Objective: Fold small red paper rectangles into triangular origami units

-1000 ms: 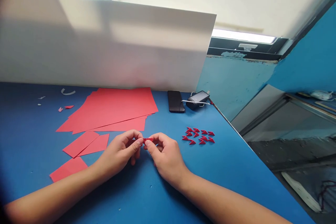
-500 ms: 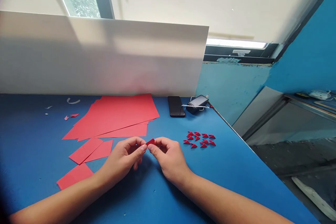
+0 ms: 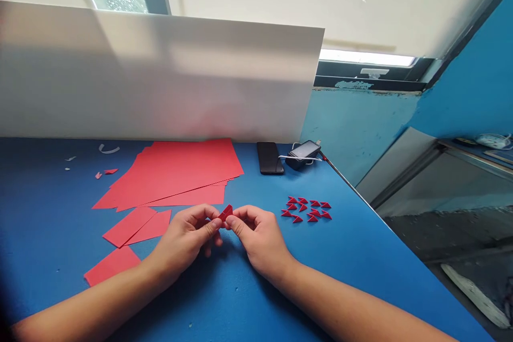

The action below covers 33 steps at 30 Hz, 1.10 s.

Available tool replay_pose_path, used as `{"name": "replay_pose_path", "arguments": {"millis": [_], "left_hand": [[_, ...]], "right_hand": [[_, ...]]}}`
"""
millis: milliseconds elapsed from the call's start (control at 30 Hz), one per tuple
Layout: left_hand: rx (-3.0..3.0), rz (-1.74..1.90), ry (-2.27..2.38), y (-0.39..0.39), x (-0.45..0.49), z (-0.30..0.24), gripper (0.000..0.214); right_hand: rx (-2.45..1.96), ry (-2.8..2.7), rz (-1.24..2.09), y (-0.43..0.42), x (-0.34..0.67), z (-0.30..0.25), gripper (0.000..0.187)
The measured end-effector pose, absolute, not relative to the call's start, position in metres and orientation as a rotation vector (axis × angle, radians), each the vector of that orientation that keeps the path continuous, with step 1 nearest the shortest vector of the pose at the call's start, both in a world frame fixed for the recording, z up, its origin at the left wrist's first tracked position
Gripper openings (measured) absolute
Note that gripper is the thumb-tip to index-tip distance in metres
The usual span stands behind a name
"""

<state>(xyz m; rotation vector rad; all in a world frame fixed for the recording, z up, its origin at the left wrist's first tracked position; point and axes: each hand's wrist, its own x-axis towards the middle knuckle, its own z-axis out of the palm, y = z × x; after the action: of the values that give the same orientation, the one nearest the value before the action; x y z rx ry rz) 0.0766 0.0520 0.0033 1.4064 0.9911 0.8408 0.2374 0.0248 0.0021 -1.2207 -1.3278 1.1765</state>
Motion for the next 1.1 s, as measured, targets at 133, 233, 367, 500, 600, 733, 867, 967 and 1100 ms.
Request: {"name": "replay_pose_path", "arguments": {"millis": [133,233,367,500,600,733,867,967,1100], "left_hand": [[1.460,0.796,1.026,0.0496,0.0771,0.0048,0.028],[1.507,0.764,1.041,0.0486,0.0767,0.0058,0.032],[1.509,0.764,1.034,0.0500,0.0748,0.0041,0.031],[1.484,0.769,0.999,0.0521,0.0725,0.0013,0.029],[1.505,0.772,0.998,0.0528,0.0726,0.0014,0.028],[1.551,0.783,1.008,0.0514,0.0750,0.0032,0.025],[1.589,0.759,1.024,0.0474,0.0764,0.0043,0.029],[1.603,0.745,1.024,0.0455,0.0759,0.0044,0.032],[1.577,0.737,1.051,0.0475,0.0758,0.0035,0.032]], "right_hand": [[-1.263,-1.340,1.131,0.0253,0.2384,0.0026,0.023],[-1.269,-1.341,1.131,0.0259,0.2384,0.0032,0.022],[-1.249,-1.338,1.164,0.0253,0.2372,0.0040,0.021],[-1.206,-1.360,1.192,0.0233,0.2371,0.0037,0.022],[-1.195,-1.392,1.190,0.0217,0.2373,0.0032,0.022],[-1.221,-1.413,1.165,0.0211,0.2370,0.0030,0.022],[-1.283,-1.420,1.114,0.0215,0.2372,0.0025,0.022],[-1.315,-1.425,1.077,0.0216,0.2379,0.0026,0.020],[-1.301,-1.425,1.092,0.0221,0.2383,0.0035,0.021]]}}
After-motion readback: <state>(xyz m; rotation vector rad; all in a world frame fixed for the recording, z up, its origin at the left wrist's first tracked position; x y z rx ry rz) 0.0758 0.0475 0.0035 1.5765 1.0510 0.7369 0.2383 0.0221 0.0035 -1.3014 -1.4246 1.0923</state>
